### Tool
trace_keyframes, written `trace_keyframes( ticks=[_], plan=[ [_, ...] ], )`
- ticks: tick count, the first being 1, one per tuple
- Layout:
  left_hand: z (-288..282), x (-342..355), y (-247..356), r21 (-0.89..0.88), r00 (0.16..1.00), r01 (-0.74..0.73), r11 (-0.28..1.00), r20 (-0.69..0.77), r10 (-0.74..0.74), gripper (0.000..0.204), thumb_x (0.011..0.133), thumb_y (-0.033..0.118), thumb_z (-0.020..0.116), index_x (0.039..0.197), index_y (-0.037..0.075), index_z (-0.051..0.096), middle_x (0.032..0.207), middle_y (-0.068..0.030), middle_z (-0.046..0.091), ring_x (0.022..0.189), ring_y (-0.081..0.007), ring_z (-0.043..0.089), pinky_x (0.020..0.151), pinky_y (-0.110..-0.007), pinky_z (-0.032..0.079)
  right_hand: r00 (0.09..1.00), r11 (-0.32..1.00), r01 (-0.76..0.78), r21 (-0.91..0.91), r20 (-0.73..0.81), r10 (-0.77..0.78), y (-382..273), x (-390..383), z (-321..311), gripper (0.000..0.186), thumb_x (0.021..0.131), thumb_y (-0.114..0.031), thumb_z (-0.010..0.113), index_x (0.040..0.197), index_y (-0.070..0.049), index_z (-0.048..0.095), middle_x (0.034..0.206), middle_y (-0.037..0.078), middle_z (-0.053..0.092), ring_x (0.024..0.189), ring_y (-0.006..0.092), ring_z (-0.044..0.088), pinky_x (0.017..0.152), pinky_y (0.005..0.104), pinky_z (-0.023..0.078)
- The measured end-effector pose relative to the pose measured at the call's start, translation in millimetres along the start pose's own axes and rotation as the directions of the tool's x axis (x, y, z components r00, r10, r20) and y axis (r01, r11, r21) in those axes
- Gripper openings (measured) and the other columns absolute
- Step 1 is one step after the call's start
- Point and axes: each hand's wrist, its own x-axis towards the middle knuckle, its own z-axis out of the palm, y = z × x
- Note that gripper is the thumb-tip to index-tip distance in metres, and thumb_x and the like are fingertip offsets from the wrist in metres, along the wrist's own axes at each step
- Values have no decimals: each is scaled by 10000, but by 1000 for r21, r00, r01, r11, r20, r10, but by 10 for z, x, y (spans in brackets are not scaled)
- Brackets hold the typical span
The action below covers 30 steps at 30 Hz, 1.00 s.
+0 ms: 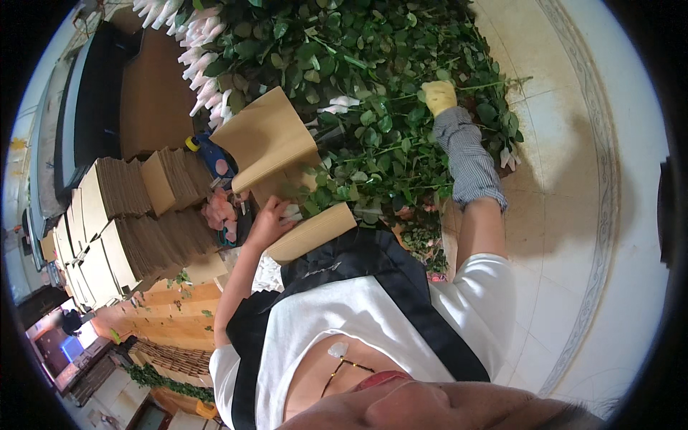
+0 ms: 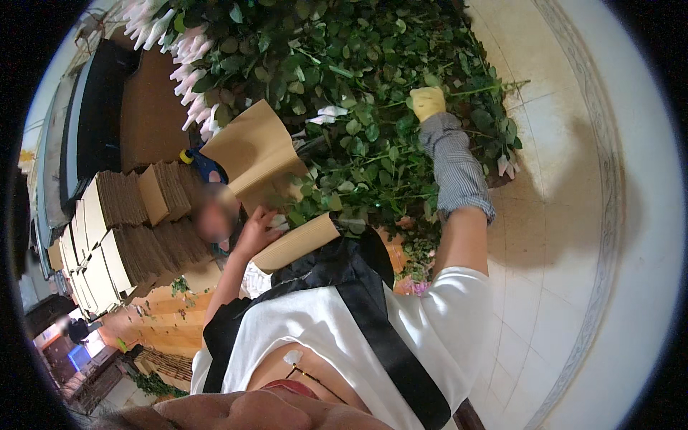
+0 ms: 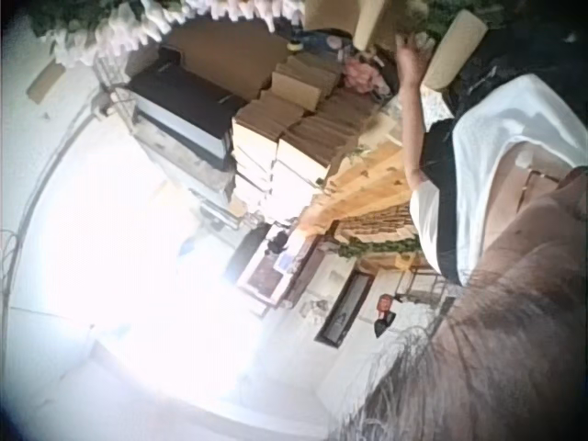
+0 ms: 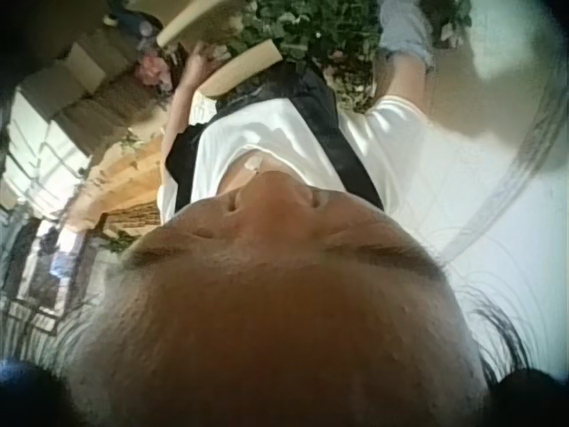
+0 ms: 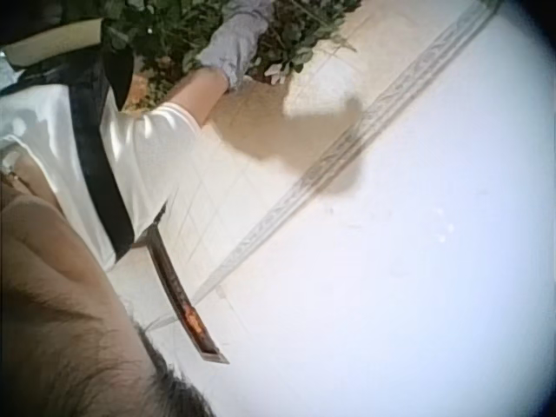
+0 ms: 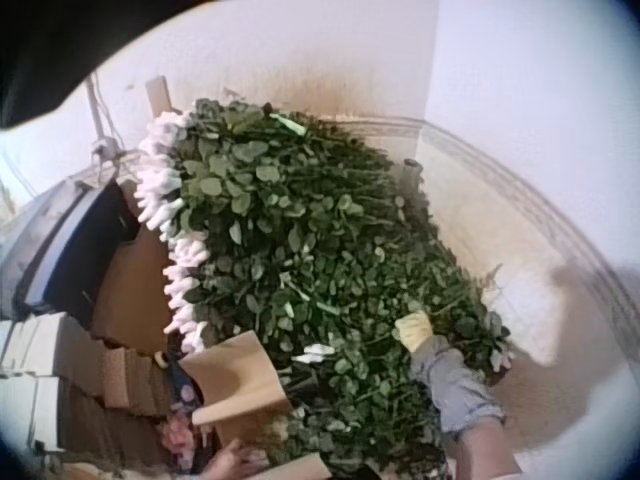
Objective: The person arranges artificial pink flowers and green leaves into small cardboard boxes. They place white packing material into the boxes, then insert the flowers and leaves, adjusting them to fit neatly.
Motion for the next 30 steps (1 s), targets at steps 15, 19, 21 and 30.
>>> trace_keyframes(
  ticks=[15, 19, 21, 30],
  plan=[
    [117, 36, -38, 26, 984, -146, 989, -96, 148, 445, 792, 167, 777, 1212, 75, 660, 1088, -174, 558, 1024, -356, 579, 881, -410, 492, 808, 988, 18, -151, -580, -104, -209, -99, -116, 457, 943, -86, 404, 1385, -96, 521, 1396, 162, 552, 1318, 335, 494, 1135, 474, 334],
    [107, -23, -133, -14, 991, -102, 995, -86, 101, 455, 787, 177, 785, 1212, 79, 657, 1090, -180, 560, 1019, -364, 581, 877, -411, 494, 998, 999, -52, -2, 25, 52, -102, 121, 112, 269, 928, -146, 452, 1005, -100, 705, 1066, 162, 702, 1076, 303, 629, 1057, 450, 400],
    [171, -37, -190, -46, 991, -94, 995, -105, 88, 457, 788, 176, 786, 1214, 77, 654, 1089, -179, 560, 1013, -364, 581, 871, -410, 497, 853, 992, -115, -49, -517, 73, 17, 64, -57, 208, 879, -138, 509, 749, -80, 660, 711, 157, 681, 685, 330, 654, 721, 445, 472],
    [198, 18, -96, 7, 974, -175, 985, -148, 174, 462, 773, 182, 789, 1205, 80, 662, 1056, -167, 566, 1000, -348, 585, 842, -407, 497, 817, 999, 43, -29, -574, -52, 243, -93, -637, 349, 846, -73, 510, 1167, -68, 645, 904, 158, 686, 879, 343, 637, 820, 444, 503]
  ],
)
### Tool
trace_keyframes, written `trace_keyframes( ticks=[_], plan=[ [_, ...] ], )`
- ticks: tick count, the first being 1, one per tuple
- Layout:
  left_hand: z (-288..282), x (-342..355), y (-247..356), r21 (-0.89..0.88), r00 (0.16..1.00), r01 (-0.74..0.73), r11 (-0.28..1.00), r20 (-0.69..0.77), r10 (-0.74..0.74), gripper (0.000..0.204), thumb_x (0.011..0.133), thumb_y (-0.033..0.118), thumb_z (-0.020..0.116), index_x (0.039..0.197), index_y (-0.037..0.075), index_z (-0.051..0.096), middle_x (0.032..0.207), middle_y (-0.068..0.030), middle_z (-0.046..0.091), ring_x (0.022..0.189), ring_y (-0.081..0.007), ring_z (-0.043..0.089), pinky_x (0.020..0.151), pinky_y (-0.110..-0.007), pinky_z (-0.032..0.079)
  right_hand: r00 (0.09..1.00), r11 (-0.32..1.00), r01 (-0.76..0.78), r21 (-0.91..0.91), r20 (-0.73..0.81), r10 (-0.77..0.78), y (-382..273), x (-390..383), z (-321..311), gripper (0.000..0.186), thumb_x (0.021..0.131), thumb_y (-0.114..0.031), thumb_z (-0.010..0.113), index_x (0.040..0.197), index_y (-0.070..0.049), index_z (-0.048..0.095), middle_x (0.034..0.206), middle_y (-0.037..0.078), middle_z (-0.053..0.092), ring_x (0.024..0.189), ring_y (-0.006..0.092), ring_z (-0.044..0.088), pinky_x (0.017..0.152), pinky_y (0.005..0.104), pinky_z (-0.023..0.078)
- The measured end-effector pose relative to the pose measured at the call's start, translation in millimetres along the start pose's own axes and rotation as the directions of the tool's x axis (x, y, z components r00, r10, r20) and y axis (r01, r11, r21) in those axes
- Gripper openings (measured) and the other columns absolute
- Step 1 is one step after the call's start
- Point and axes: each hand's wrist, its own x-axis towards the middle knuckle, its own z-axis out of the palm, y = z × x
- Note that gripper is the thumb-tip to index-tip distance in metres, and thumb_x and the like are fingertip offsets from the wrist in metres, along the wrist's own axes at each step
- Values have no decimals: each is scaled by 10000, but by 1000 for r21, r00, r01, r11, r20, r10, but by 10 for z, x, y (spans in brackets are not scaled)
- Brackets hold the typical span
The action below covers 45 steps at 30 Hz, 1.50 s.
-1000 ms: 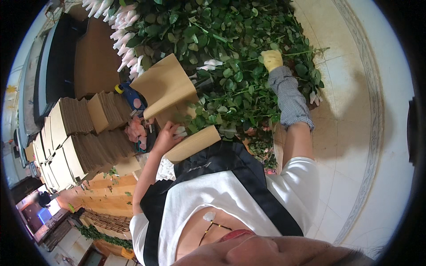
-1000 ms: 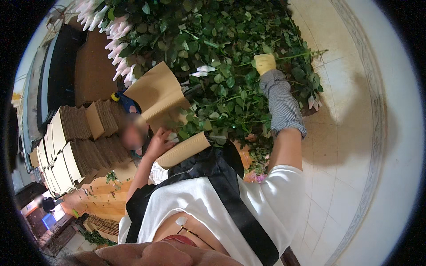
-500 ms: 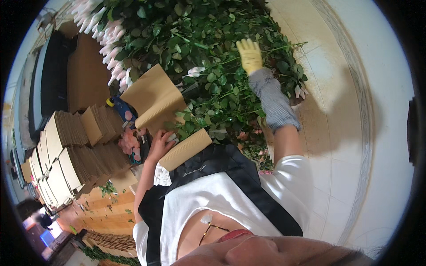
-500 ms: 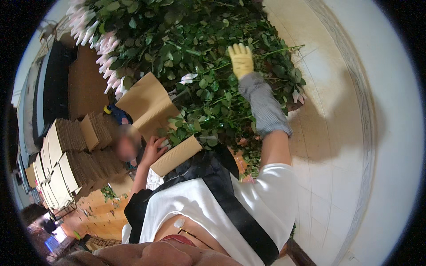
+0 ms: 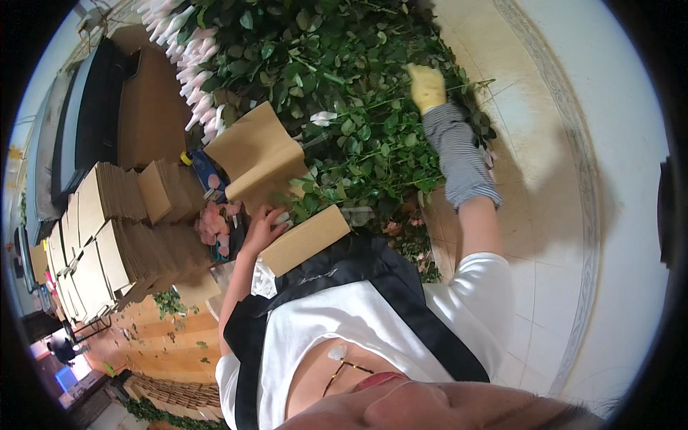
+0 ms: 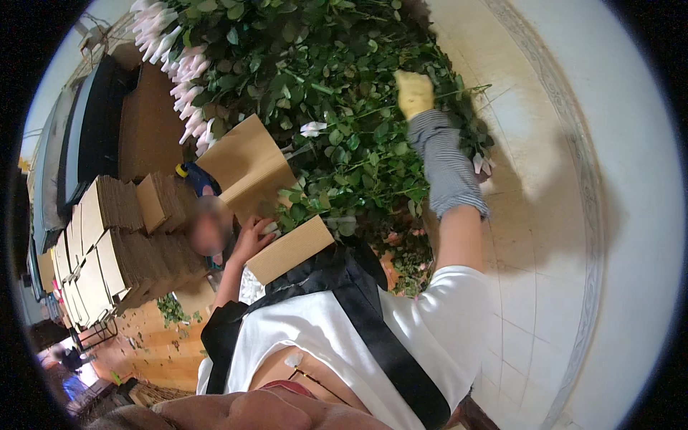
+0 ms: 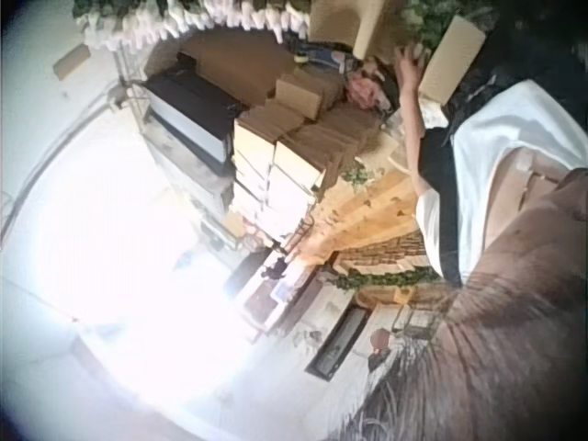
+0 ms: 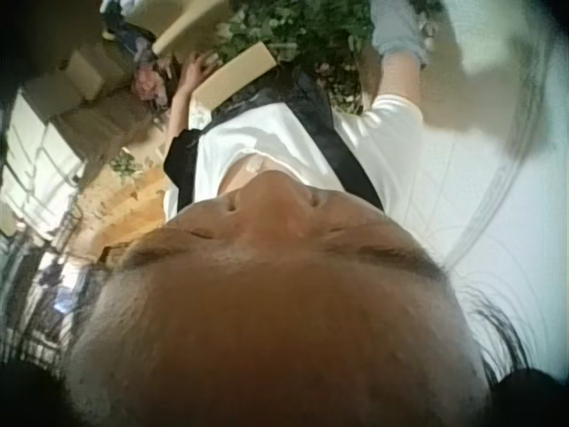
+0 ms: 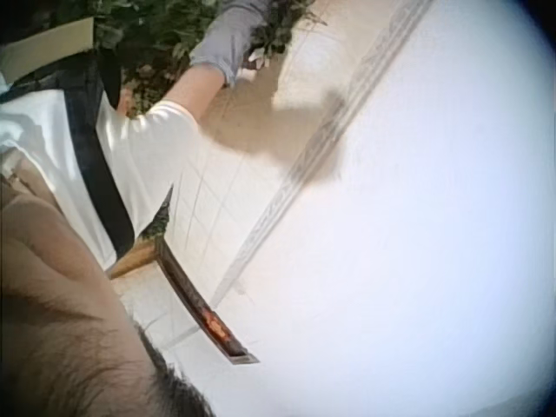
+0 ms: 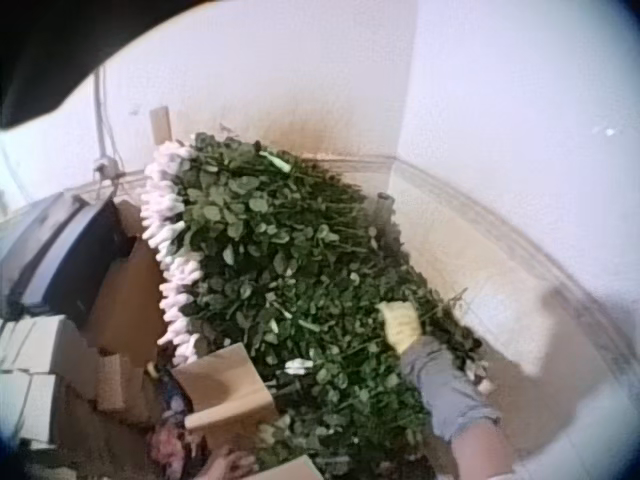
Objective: The person arranges artificial pink flowers and green leaves into small cardboard boxes. They place white packing material into the boxes, then insert the flowers and leaves, adjusting them to fit neatly.
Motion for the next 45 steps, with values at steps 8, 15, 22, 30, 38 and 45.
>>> trace_keyframes(
  ticks=[8, 15, 22, 30, 38, 45],
  plan=[
    [-7, -17, -133, -14, 998, 34, 999, 45, -34, 451, 775, 200, 793, 1191, 82, 668, 1031, -161, 565, 950, -343, 593, 831, -407, 500, 832, 970, -232, -76, 501, 238, -303, -180, 652, 288, 993, -159, 446, 1030, -113, 728, 968, 84, 710, 1003, 255, 625, 1111, 444, 351],
    [-57, -39, -55, -10, 999, 33, 999, 35, -32, 472, 772, 194, 796, 1210, 71, 667, 1090, -181, 581, 987, -348, 609, 826, -393, 514, 938, 1000, -30, -1, -346, 27, -448, 457, -973, 198, 884, -82, 542, 1011, -65, 693, 873, 111, 694, 902, 297, 646, 1018, 488, 414],
    [-32, -29, 100, -98, 996, 29, 995, -82, -37, 466, 769, 198, 796, 1197, 63, 670, 1099, -170, 612, 992, -353, 635, 849, -396, 527, 989, 973, 148, 178, -30, -145, -1060, -72, -1774, 184, 972, -81, 525, 898, -81, 693, 544, 78, 569, 524, 150, 578, 658, 318, 528],
    [-207, -13, 182, 202, 999, 24, 979, 28, -30, 328, 760, 203, 760, 1070, 114, 704, 1026, -132, 644, 930, -344, 644, 812, -454, 516, 878, 948, 5, 319, 452, -157, -2092, -1698, -594, 154, 928, -93, 543, 820, -72, 649, 625, 99, 567, 635, 282, 562, 873, 396, 469],
    [-184, 129, -39, 286, 988, -108, 952, 138, 71, 301, 710, 151, 780, 989, 78, 693, 1298, -166, 483, 1131, -366, 534, 948, -460, 463, 692, 687, -322, 652, 657, -299, -2013, -1909, -18, 316, 948, -197, 608, 1227, -53, 638, 1252, 137, 654, 1112, 285, 639, 974, 385, 498],
    [42, -24, 5, 44, 974, 155, 987, -172, -146, 669, 748, 133, 813, 1333, 90, 490, 1257, -222, 475, 1089, -423, 558, 918, -469, 498, 910, 642, -349, 682, 409, 60, -1137, -909, -127, 464, 947, -277, 599, 1373, -100, 555, 1231, 177, 661, 1105, 304, 642, 1005, 427, 490]
  ],
)
